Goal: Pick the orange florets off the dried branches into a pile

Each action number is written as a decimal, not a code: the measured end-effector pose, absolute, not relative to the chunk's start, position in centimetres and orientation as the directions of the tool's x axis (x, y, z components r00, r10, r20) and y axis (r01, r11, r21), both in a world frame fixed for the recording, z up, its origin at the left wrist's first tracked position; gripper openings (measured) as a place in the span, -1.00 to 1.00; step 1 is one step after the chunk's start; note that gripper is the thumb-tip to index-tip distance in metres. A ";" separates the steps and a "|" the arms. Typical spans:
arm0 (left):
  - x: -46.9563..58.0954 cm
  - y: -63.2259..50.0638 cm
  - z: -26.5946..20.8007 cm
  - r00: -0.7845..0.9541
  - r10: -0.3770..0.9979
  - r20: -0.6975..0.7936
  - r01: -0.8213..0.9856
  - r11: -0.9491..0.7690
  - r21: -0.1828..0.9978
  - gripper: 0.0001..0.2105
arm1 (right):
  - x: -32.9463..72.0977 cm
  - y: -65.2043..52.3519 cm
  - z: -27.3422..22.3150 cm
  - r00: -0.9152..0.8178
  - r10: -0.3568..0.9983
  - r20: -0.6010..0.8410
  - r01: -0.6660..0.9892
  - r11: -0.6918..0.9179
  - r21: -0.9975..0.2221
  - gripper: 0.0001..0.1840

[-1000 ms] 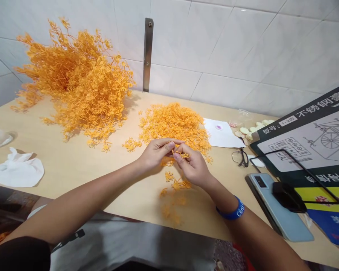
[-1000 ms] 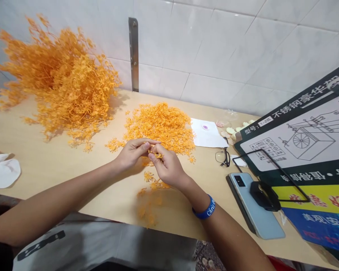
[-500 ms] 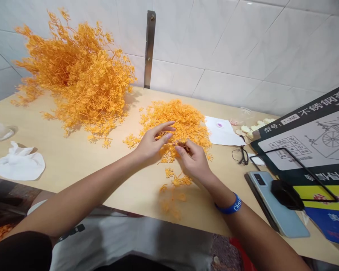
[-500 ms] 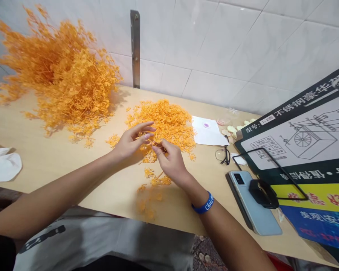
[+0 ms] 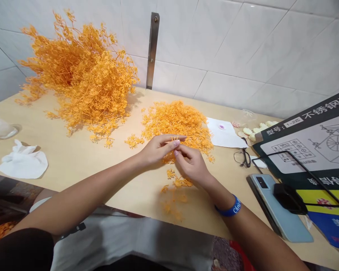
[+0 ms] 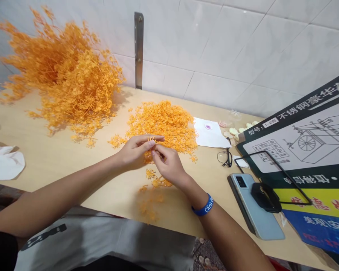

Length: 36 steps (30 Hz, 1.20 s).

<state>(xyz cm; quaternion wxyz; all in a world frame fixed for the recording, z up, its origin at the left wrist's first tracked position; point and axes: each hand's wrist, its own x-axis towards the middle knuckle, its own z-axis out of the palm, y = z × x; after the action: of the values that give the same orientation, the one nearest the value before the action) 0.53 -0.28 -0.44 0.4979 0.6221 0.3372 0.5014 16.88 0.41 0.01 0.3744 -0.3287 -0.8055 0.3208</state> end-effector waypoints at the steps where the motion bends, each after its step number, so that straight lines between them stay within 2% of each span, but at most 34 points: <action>1: 0.7 -0.4 -0.4 0.286 0.914 0.287 -0.125 -0.262 0.957 -0.59 | 16.8 0.3 0.0 -0.514 0.761 0.394 0.286 0.586 -0.758 -0.75; 4: 0.9 -0.8 0.2 0.342 0.883 0.320 -0.217 -0.257 0.942 -0.63 | 16.6 0.3 -0.2 -0.502 0.759 0.415 0.279 0.596 -0.753 -0.72; 9: 1.0 -1.3 1.1 0.367 0.850 0.377 -0.119 -0.359 0.926 -0.62 | 16.7 0.6 -0.3 -0.479 0.750 0.456 0.298 0.628 -0.719 -0.67; 12: 1.2 -1.3 1.3 0.316 0.881 0.351 -0.110 -0.334 0.936 -0.57 | 16.7 0.4 0.1 -0.502 0.683 0.530 0.277 0.708 -0.650 -0.64; 14: 1.2 -1.1 1.3 0.221 0.918 0.330 -0.116 -0.312 0.943 -0.57 | 16.4 -0.2 0.4 -0.566 0.581 0.585 0.240 0.795 -0.557 -0.60; 17: 1.0 -0.7 1.0 0.059 0.955 0.290 -0.121 -0.281 0.952 -0.58 | 16.0 -1.1 0.7 -0.703 0.332 0.629 0.123 0.928 -0.352 -0.59; 19: 0.5 -0.3 0.8 0.046 0.955 0.293 -0.024 -0.292 0.956 -0.59 | 16.0 -1.3 0.9 -0.704 0.264 0.660 0.085 0.953 -0.290 -0.63; 21: -0.2 0.1 0.4 0.075 0.935 0.347 0.214 -0.355 0.910 -0.66 | 16.4 -1.0 0.9 -0.604 0.347 0.717 0.155 0.934 -0.321 -0.68; 22: -0.5 0.4 0.3 0.089 0.920 0.381 0.354 -0.387 0.852 -0.66 | 16.7 -0.6 0.9 -0.533 0.400 0.745 0.207 0.916 -0.344 -0.71; 24: -1.1 1.0 0.0 0.123 0.897 0.425 0.595 -0.410 0.691 -0.54 | 17.2 0.2 0.8 -0.386 0.490 0.782 0.303 0.867 -0.395 -0.74; 26: -1.6 1.7 -0.2 0.153 0.891 0.428 0.741 -0.390 0.547 -0.52 | 17.6 0.9 0.6 -0.300 0.539 0.787 0.355 0.829 -0.432 -0.75; 29: -1.8 2.2 0.0 0.157 0.885 0.438 0.828 -0.360 0.429 -0.70 | 17.7 1.3 0.3 -0.322 0.582 0.747 0.381 0.802 -0.461 -0.71; 33: -1.9 2.2 0.5 0.053 0.858 0.511 0.857 -0.302 0.417 -0.81 | 17.6 1.1 0.1 -0.371 0.625 0.687 0.393 0.776 -0.494 -0.67; 36: -1.7 1.9 0.8 0.085 0.843 0.531 0.829 -0.355 0.431 -0.64 | 17.7 1.0 0.1 -0.362 0.673 0.645 0.396 0.737 -0.548 -0.70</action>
<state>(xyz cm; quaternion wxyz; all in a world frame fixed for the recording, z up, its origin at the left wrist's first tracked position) -1.72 1.86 0.84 0.0092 0.7364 0.5677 0.3678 17.73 1.02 0.14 0.4588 -0.3294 -0.8113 0.1512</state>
